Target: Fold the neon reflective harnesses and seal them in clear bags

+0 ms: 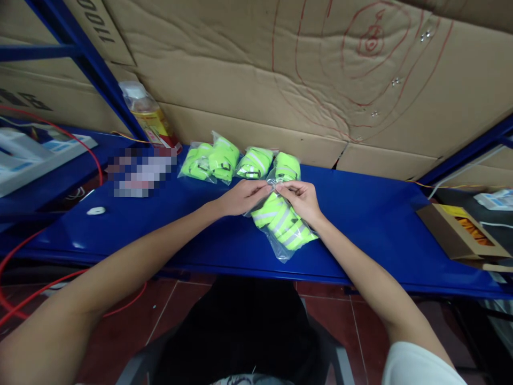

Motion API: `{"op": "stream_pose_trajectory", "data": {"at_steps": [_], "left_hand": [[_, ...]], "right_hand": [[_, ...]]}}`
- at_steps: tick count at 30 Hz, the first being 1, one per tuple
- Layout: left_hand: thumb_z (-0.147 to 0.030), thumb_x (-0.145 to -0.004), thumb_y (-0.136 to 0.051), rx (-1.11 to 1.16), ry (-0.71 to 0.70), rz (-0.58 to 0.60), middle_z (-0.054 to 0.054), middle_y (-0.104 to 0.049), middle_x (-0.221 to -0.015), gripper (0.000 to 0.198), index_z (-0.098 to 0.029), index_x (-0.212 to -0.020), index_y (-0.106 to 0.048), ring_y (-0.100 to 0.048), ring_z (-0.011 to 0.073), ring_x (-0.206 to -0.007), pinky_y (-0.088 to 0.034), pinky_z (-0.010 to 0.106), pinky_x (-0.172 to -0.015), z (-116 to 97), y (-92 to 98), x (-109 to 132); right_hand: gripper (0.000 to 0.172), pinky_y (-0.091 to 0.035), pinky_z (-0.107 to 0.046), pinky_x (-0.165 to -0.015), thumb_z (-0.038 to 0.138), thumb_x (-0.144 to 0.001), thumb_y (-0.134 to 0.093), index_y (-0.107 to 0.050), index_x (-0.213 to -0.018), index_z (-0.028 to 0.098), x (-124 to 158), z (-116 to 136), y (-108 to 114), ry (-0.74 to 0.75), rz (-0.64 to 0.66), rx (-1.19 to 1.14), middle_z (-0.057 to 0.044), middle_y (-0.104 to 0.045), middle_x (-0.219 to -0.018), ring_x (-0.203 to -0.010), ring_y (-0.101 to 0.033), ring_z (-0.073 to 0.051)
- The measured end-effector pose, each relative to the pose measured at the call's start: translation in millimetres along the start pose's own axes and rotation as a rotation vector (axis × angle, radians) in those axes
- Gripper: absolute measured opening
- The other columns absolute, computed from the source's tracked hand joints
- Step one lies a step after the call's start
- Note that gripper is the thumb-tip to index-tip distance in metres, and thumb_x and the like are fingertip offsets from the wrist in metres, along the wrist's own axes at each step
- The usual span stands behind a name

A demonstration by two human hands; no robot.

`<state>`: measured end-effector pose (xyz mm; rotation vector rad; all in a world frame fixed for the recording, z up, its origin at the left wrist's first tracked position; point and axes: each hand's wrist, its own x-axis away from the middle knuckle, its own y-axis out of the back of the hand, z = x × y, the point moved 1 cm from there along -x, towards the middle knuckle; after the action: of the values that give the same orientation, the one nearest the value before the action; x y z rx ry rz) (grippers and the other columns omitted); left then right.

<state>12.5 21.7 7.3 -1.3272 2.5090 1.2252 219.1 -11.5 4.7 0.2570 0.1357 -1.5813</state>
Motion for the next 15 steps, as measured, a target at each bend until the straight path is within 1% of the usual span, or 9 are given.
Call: {"op": "stream_pose_trajectory", "data": {"at_steps": [2, 4, 5, 7, 9, 10, 12, 15], "left_hand": [[-0.046, -0.110, -0.042, -0.023, 0.002, -0.014, 0.000, -0.053, -0.064, 0.042, -0.024, -0.077, -0.055, -0.050, 0.0158, -0.058, -0.034, 0.034, -0.063, 0, -4.1, 0], [-0.043, -0.110, -0.041, -0.061, 0.002, -0.022, 0.001, -0.056, -0.065, 0.039, -0.023, -0.081, -0.058, -0.052, 0.0164, -0.058, -0.034, 0.034, -0.064, -1, -8.7, 0], [-0.041, -0.110, -0.041, -0.071, 0.000, -0.026, 0.001, -0.056, -0.065, 0.038, -0.023, -0.081, -0.059, -0.052, 0.0165, -0.058, -0.034, 0.034, -0.065, -1, -10.4, 0], [-0.040, -0.109, -0.041, -0.072, -0.015, -0.032, 0.001, -0.056, -0.064, 0.039, -0.023, -0.078, -0.056, -0.051, 0.0161, -0.057, -0.033, 0.034, -0.064, -2, -12.0, 0], [-0.041, -0.109, -0.041, -0.060, -0.037, -0.046, 0.000, -0.051, -0.061, 0.041, -0.023, -0.073, -0.051, -0.047, 0.0150, -0.056, -0.032, 0.033, -0.063, -2, -11.2, 0], [-0.041, -0.109, -0.042, -0.050, -0.042, -0.054, -0.001, -0.049, -0.060, 0.043, -0.023, -0.071, -0.049, -0.046, 0.0146, -0.055, -0.032, 0.033, -0.062, -2, -10.1, 0], [-0.043, -0.109, -0.044, -0.031, -0.031, -0.054, -0.002, -0.047, -0.060, 0.044, -0.023, -0.071, -0.048, -0.044, 0.0143, -0.055, -0.031, 0.033, -0.061, -3, -7.9, 1], [-0.046, -0.110, -0.044, 0.002, 0.004, -0.025, -0.002, -0.049, -0.061, 0.040, -0.023, -0.079, -0.054, -0.045, 0.0143, -0.056, -0.031, 0.032, -0.062, -4, -5.6, 3]], "right_hand": [[0.034, -0.059, -0.037, -0.081, 0.056, -0.070, -0.096, -0.087, -0.084, 0.026, 0, 0, -1, 0.033, 0.017, 0.022, -0.004, -0.084, -0.089, -0.081, -0.073, -0.022], [0.035, -0.056, -0.035, -0.077, 0.058, -0.073, -0.094, -0.086, -0.083, 0.026, 0, 0, -2, 0.049, 0.033, 0.039, -0.004, -0.082, -0.086, -0.077, -0.071, -0.020], [0.036, -0.054, -0.033, -0.073, 0.060, -0.075, -0.092, -0.085, -0.081, 0.025, 0, 0, -1, 0.051, 0.032, 0.048, -0.003, -0.080, -0.081, -0.072, -0.067, -0.019], [0.041, -0.046, -0.031, -0.062, 0.064, -0.080, -0.086, -0.082, -0.076, 0.024, -1, 0, 0, 0.049, 0.018, 0.077, 0.000, -0.071, -0.068, -0.060, -0.056, -0.015], [0.046, -0.038, -0.030, -0.056, 0.069, -0.085, -0.079, -0.080, -0.076, 0.023, 0, -1, 2, 0.059, 0.014, 0.131, 0.001, -0.063, -0.061, -0.055, -0.046, -0.014], [0.048, -0.037, -0.030, -0.056, 0.070, -0.087, -0.076, -0.080, -0.078, 0.023, 0, -1, 3, 0.074, 0.026, 0.157, 0.001, -0.062, -0.062, -0.056, -0.045, -0.014], [0.049, -0.039, -0.029, -0.059, 0.071, -0.091, -0.073, -0.078, -0.081, 0.023, 1, -1, 3, 0.113, 0.069, 0.195, 0.000, -0.066, -0.070, -0.061, -0.049, -0.014], [0.052, -0.041, -0.029, -0.063, 0.072, -0.094, -0.069, -0.073, -0.079, 0.023, 3, -1, 2, 0.145, 0.108, 0.223, -0.002, -0.066, -0.074, -0.065, -0.052, -0.015]]}}
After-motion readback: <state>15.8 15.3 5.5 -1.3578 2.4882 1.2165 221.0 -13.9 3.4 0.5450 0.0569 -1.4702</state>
